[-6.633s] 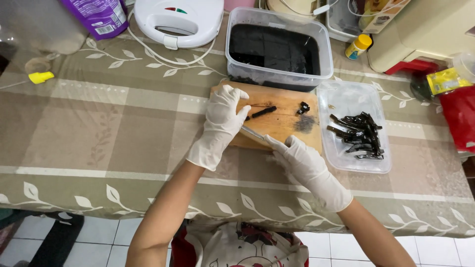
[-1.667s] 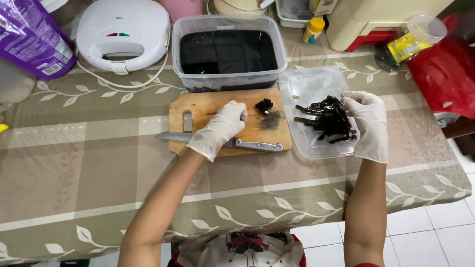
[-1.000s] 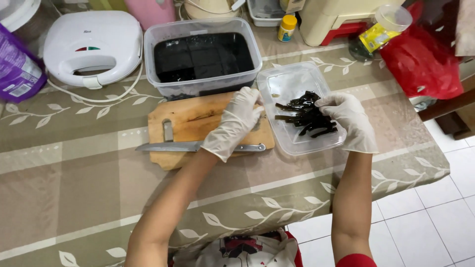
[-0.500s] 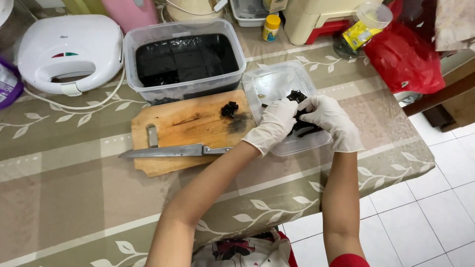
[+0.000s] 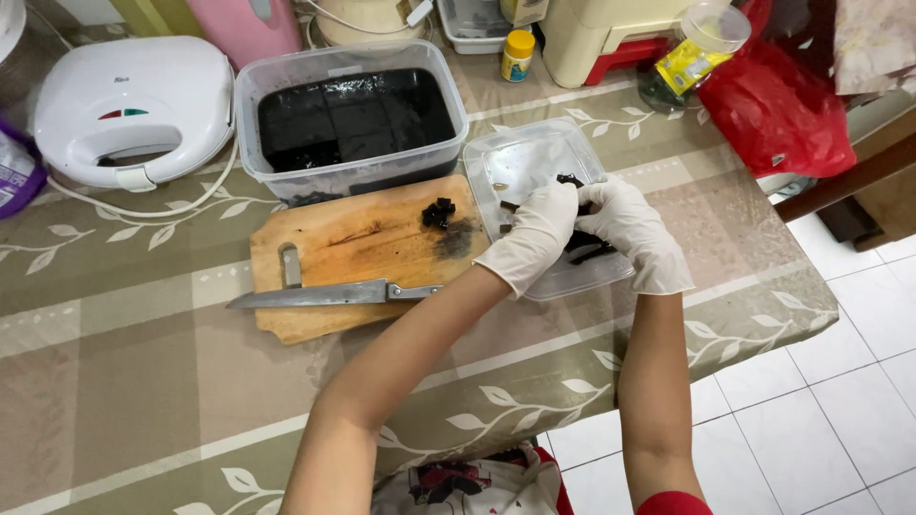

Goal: The person cuts dark, elongated vegetables on a wooden cutting board using a knife. They slice the vegetables into smaller pieces and transfer them into a clear plastic container. The person wears white gloves throughout the process.

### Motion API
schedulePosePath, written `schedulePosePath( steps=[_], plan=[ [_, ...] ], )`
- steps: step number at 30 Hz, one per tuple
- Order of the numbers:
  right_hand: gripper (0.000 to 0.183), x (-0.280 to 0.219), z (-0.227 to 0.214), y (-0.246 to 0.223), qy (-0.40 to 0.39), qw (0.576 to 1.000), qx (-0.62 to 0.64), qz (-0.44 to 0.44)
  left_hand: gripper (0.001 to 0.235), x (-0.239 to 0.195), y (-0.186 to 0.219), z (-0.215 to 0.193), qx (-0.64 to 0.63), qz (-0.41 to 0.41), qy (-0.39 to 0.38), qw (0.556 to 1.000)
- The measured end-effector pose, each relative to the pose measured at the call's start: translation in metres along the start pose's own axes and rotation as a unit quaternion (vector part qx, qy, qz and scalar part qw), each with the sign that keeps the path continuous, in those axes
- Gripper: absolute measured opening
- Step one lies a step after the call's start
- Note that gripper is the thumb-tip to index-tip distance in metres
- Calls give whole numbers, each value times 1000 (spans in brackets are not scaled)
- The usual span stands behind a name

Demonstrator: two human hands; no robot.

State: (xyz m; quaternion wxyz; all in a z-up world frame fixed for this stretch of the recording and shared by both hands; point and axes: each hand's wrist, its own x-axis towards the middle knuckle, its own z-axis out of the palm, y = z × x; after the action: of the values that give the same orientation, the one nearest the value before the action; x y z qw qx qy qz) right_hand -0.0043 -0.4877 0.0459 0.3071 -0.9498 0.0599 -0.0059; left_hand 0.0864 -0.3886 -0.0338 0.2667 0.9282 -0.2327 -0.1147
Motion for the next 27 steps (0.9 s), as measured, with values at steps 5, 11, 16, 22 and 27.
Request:
schedulePosePath(
  steps=[5, 11, 16, 22, 27],
  plan=[
    [36, 0, 0, 3, 16, 999, 38, -12, 32, -6, 14, -21, -113, -41, -5, 993],
    [32, -22, -2, -36, 28, 990, 135, 8, 21, -1, -5, -30, -31, 81, 45, 995],
    [35, -52, -10, -103, 8, 982, 186, -14, 27, -25, -66, -41, 222, 255, 176, 924],
    [37, -64, 11, -165, -61, 977, 199, -39, 38, -86, -148, -69, 231, 227, 223, 919],
    [32, -40, 57, -188, -121, 979, 22, -161, 44, -174, -195, -115, 157, 148, 188, 958]
  ],
)
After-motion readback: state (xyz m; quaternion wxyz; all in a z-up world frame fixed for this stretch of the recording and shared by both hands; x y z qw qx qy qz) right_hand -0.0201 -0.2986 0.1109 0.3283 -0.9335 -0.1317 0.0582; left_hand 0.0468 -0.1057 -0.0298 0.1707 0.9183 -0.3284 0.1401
